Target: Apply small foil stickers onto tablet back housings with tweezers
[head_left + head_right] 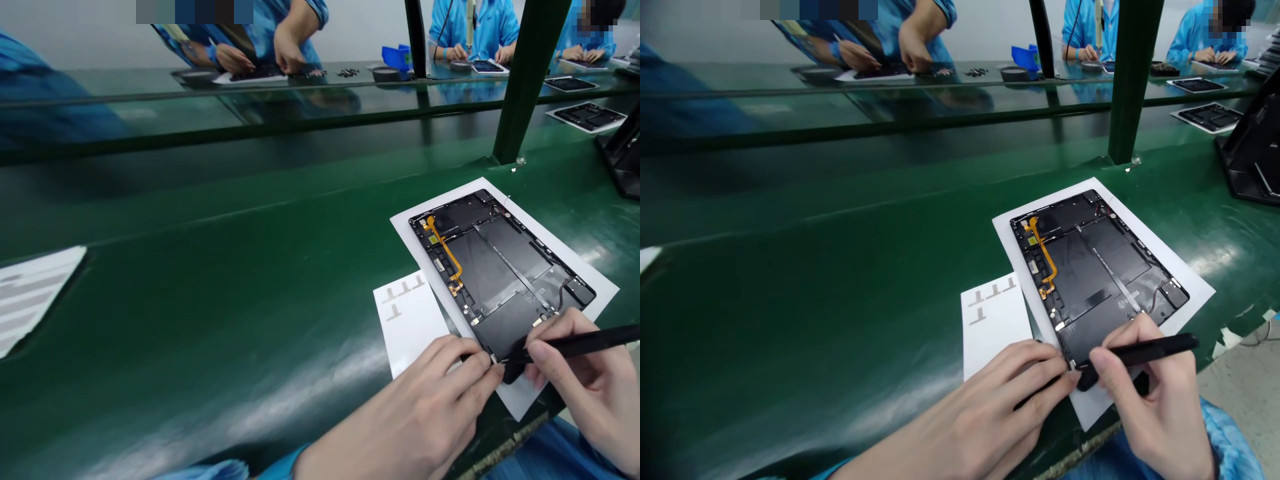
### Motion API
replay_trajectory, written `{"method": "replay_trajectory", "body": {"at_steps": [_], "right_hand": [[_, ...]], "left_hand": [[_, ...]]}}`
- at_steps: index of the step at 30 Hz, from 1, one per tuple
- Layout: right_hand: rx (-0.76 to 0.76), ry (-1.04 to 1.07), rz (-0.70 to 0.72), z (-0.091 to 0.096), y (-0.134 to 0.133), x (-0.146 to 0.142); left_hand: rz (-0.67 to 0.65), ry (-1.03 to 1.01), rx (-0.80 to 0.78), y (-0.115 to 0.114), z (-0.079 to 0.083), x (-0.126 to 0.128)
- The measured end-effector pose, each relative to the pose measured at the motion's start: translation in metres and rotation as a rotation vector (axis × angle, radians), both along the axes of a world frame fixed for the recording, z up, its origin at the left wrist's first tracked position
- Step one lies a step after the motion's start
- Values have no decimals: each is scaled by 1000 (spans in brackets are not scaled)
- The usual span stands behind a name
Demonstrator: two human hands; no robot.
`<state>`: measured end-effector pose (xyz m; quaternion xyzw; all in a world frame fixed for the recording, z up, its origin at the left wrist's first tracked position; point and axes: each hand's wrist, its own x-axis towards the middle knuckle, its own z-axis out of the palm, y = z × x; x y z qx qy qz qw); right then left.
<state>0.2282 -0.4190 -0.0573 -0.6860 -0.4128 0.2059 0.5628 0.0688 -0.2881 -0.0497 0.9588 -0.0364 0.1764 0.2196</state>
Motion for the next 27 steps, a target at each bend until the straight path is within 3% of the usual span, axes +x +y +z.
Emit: {"method": "replay_trajectory", "body": {"at_steps": [14, 20, 27], "right_hand": [[-68, -69, 77, 0, 8, -1], [-21, -136, 127, -5, 7, 6], [-83, -25, 70, -1, 8, 1]], "left_hand": [[10, 51, -82, -2, 1, -2], [7, 62, -98, -2, -1, -1], [4, 44, -80, -2, -4, -1]]}}
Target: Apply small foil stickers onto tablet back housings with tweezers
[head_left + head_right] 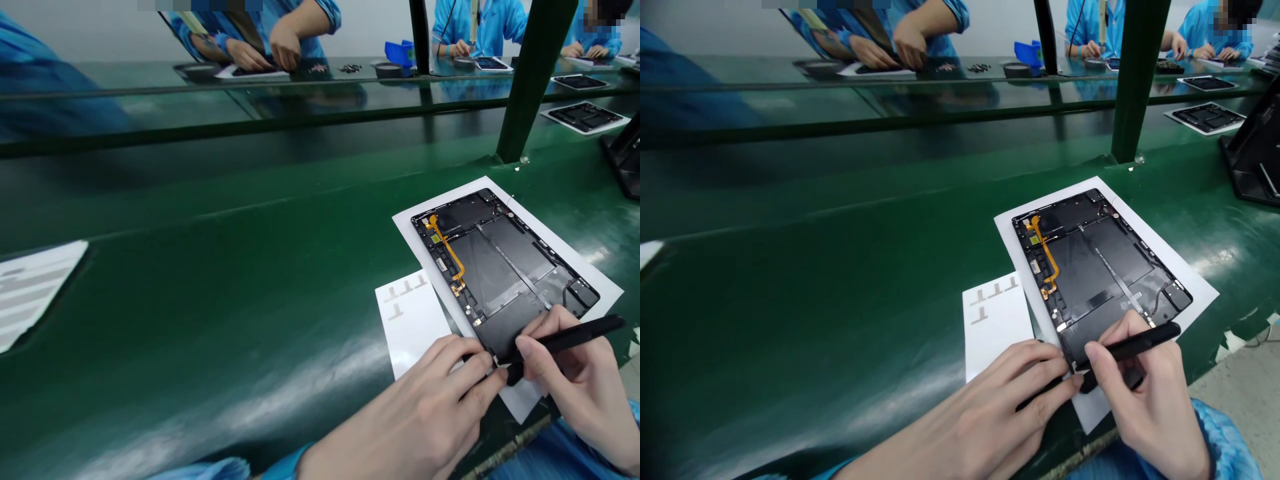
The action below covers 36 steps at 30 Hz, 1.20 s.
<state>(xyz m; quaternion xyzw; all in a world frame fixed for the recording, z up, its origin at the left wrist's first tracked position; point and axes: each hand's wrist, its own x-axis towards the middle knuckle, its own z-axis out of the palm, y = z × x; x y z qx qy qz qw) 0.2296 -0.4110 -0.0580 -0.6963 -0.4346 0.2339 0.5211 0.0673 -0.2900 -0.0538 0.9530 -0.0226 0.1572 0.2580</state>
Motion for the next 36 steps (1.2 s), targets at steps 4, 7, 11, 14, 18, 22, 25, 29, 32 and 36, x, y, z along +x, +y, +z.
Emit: {"method": "replay_trajectory", "body": {"at_steps": [4, 7, 11, 14, 18, 22, 25, 29, 32, 36], "right_hand": [[-6, -21, 1, 2, 1, -2], [-4, -26, -1, 2, 1, -3], [-5, -29, -31, 1, 1, -2], [7, -89, -14, -1, 2, 0], [21, -104, 17, -3, 3, 2], [39, -84, -7, -1, 4, 2], [47, -121, 0, 1, 5, 3], [66, -180, 26, 3, 6, 5], [62, -175, 24, 2, 5, 5], [56, -118, -6, 0, 4, 3]], "left_hand": [[3, 0, 3, 0, 1, 0], [-2, 1, 10, 0, 2, 1], [6, -32, 48, -1, 3, 2], [16, -42, 45, -1, 4, 1], [17, -45, 29, -1, 5, 1], [15, -48, 41, -1, 3, 1], [14, -64, 50, -1, 2, 1], [17, -68, 52, -2, 3, 1], [11, -80, 51, -3, 3, 1], [9, -88, 45, -3, 0, 1]]}}
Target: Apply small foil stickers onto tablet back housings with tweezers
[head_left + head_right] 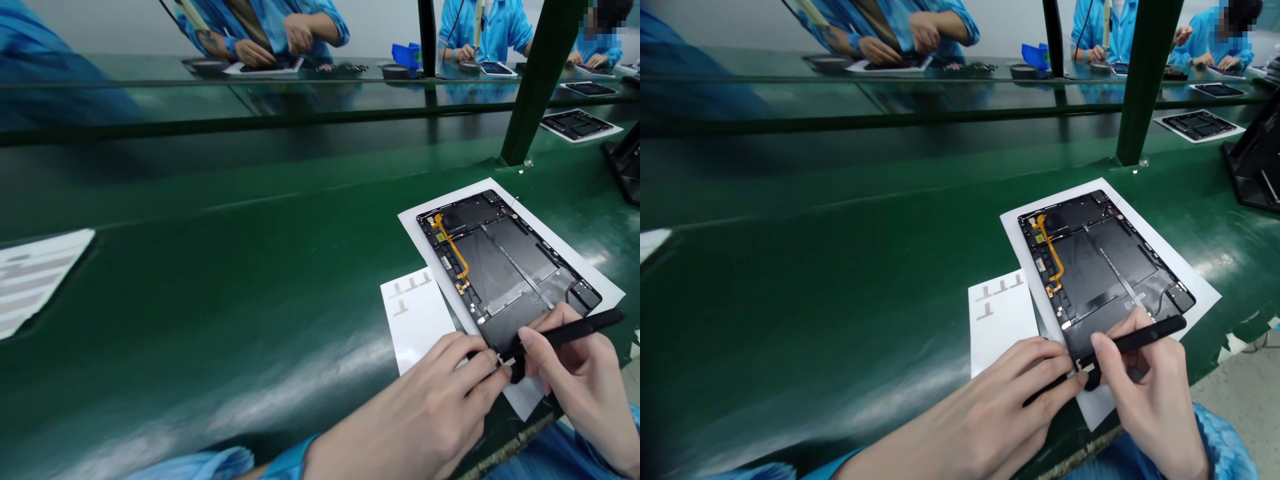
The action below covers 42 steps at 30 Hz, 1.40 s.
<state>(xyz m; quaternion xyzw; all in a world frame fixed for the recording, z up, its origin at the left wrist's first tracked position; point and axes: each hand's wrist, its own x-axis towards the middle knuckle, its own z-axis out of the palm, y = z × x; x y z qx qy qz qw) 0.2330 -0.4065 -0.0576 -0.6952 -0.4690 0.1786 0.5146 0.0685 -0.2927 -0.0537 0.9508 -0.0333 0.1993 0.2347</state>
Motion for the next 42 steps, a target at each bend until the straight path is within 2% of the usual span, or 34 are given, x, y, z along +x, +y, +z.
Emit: {"method": "replay_trajectory", "body": {"at_steps": [7, 12, 16, 23, 30, 33, 36, 42], "right_hand": [[-2, 22, 2, 0, 1, -1], [-18, 162, -107, -1, -5, -5], [-45, 128, -84, -4, -8, -5], [-49, 46, -21, -8, -9, 1], [-89, 20, -51, -6, -9, -1], [-10, -83, -26, -8, -10, 1], [132, -165, 76, -12, -13, 0], [136, -25, 10, -16, -16, -9]], "left_hand": [[1, 39, -7, 2, 0, 0], [34, 0, -3, 4, -1, -2], [103, -25, 29, 6, -2, -5], [109, 20, 87, 8, -1, -6], [110, 30, 126, 9, 0, -6], [97, 26, 122, 8, -1, -5], [88, 31, 120, 8, 0, -2], [82, 29, 113, 10, 2, -2]]}}
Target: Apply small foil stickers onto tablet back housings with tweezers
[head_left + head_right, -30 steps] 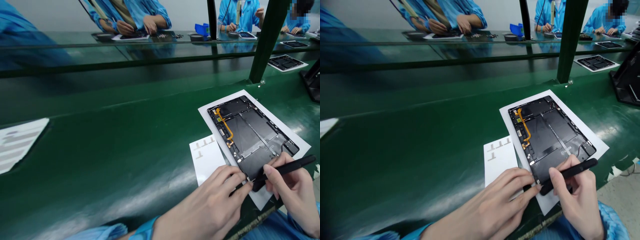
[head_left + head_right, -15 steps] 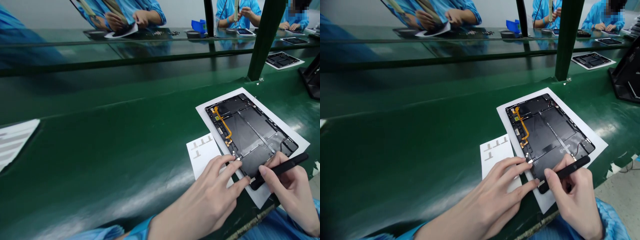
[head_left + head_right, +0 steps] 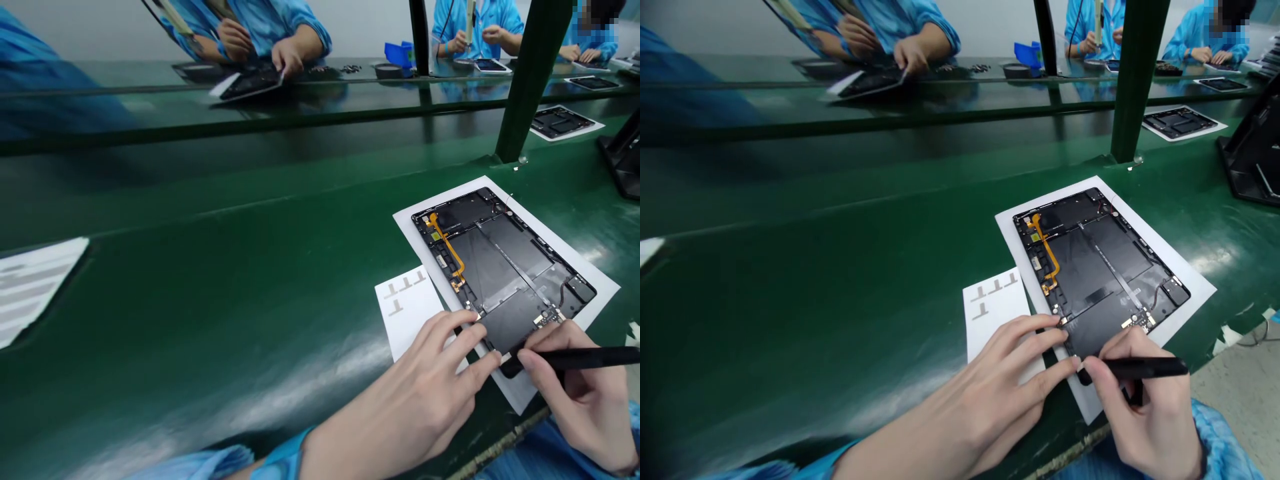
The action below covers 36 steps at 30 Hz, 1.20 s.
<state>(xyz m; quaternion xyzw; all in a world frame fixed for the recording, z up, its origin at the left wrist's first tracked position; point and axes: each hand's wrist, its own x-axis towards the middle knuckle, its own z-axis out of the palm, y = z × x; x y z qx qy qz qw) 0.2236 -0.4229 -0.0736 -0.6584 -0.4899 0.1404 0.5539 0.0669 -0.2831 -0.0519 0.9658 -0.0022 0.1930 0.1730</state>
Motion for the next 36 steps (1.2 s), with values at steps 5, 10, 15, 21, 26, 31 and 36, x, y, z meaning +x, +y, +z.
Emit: {"method": "replay_trajectory", "body": {"at_steps": [5, 10, 15, 21, 26, 31, 36], "right_hand": [[-36, 6, 36, 5, -1, 4], [-64, 20, 200, 13, 1, 22], [-81, 82, 332, 14, 5, 34], [-118, 47, 325, 14, 5, 33], [-136, -104, 316, 19, 9, 28], [-117, -116, 319, 21, 10, 27], [-61, 68, 131, 14, 5, 25]], "left_hand": [[-33, -30, -9, 1, -2, -1], [-106, -84, 14, 3, -5, -2], [-117, -58, 16, 4, -4, -4], [-87, -30, 7, 2, -2, -3], [-79, -21, -2, 0, -2, -2], [-74, -40, 26, 2, -1, -2], [-94, 27, 17, 2, -2, 1]]}}
